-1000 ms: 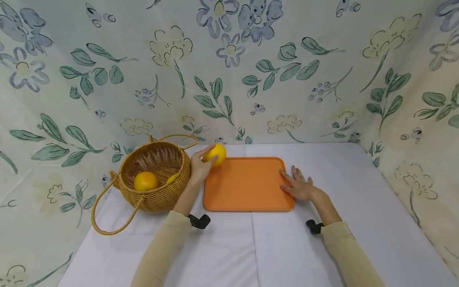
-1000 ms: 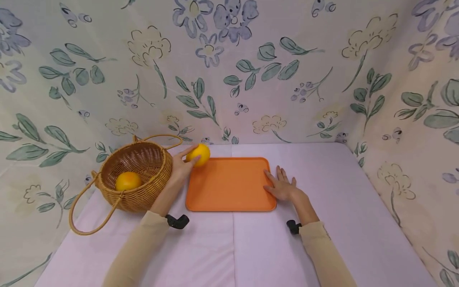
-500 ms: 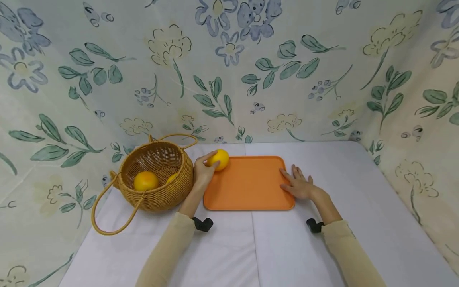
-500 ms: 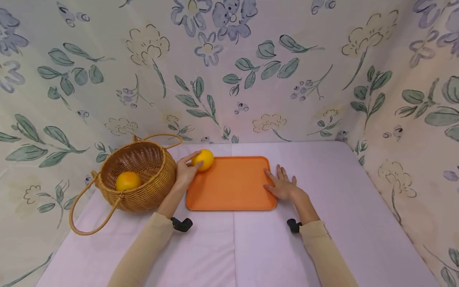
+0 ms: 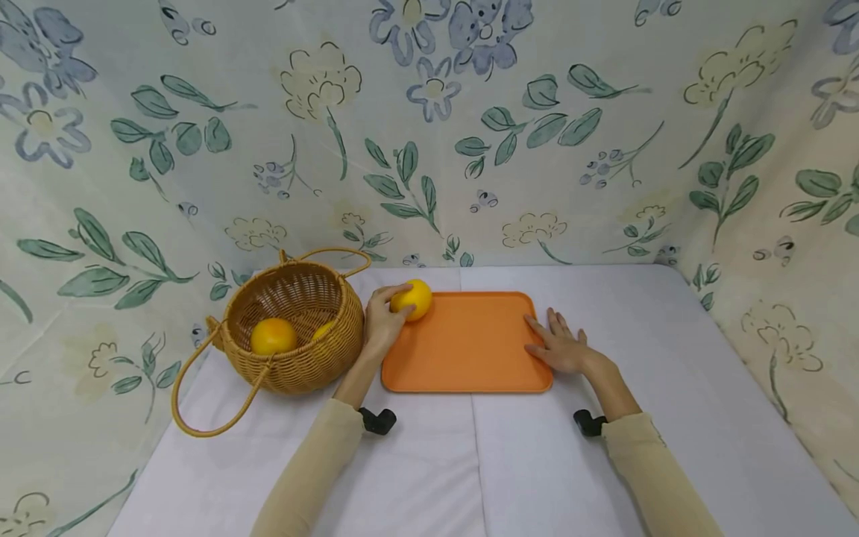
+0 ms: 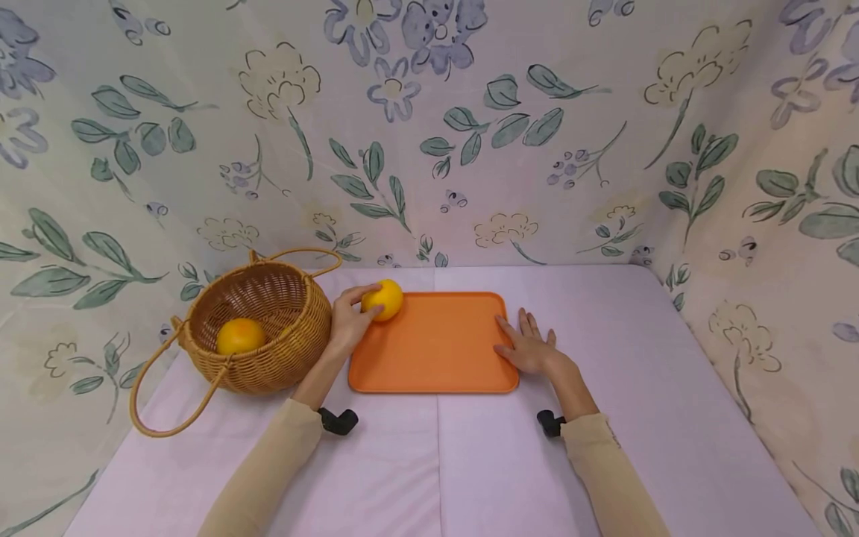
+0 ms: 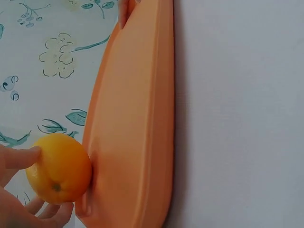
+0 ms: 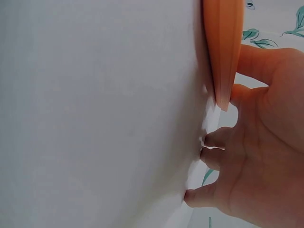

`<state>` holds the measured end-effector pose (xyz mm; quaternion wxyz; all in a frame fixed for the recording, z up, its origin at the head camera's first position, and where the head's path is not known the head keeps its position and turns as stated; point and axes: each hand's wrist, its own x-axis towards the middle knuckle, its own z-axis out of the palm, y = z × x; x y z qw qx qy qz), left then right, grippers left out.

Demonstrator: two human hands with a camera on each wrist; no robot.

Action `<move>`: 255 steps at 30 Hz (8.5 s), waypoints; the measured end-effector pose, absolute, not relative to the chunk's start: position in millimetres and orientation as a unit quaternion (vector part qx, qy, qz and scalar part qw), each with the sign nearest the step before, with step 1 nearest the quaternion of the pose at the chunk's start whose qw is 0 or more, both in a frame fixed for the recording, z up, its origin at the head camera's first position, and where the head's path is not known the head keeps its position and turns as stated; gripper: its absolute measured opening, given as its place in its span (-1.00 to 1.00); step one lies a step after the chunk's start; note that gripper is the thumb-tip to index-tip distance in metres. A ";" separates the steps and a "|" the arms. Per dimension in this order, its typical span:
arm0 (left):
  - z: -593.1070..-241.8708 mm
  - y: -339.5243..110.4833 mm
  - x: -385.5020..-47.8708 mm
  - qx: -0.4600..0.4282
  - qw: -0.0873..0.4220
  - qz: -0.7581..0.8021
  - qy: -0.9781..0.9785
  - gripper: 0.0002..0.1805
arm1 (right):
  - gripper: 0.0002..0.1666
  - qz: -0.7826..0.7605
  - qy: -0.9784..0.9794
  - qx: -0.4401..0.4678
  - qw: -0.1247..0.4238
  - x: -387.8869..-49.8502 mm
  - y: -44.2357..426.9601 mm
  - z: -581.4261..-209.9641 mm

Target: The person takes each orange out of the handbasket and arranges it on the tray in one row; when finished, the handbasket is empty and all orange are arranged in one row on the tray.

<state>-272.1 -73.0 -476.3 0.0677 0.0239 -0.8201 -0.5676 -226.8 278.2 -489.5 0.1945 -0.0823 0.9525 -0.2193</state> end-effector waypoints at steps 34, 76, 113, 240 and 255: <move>-487.2 -74.2 -277.1 -0.045 0.063 -0.488 -0.870 -0.39 | -0.14 -0.221 0.953 -0.076 0.194 -224.9 275.7 -485.6; -495.1 -77.3 -269.1 0.000 0.084 -0.485 -0.870 -0.43 | -0.15 -0.219 0.954 -0.080 0.187 -225.5 276.6 -485.5; -410.7 -92.9 -262.3 -0.109 0.101 -0.536 -0.831 -0.44 | -0.14 -0.231 0.951 -0.086 0.185 -225.3 279.7 -489.7; -386.5 -311.9 -328.6 -0.135 -0.441 -0.326 -0.825 -0.43 | -0.11 -0.221 0.957 -0.073 0.175 -225.7 278.3 -493.1; -386.0 -309.9 -328.7 -0.173 -0.395 -0.296 -0.852 -0.34 | -0.12 -0.227 0.955 -0.078 0.174 -224.2 278.5 -491.8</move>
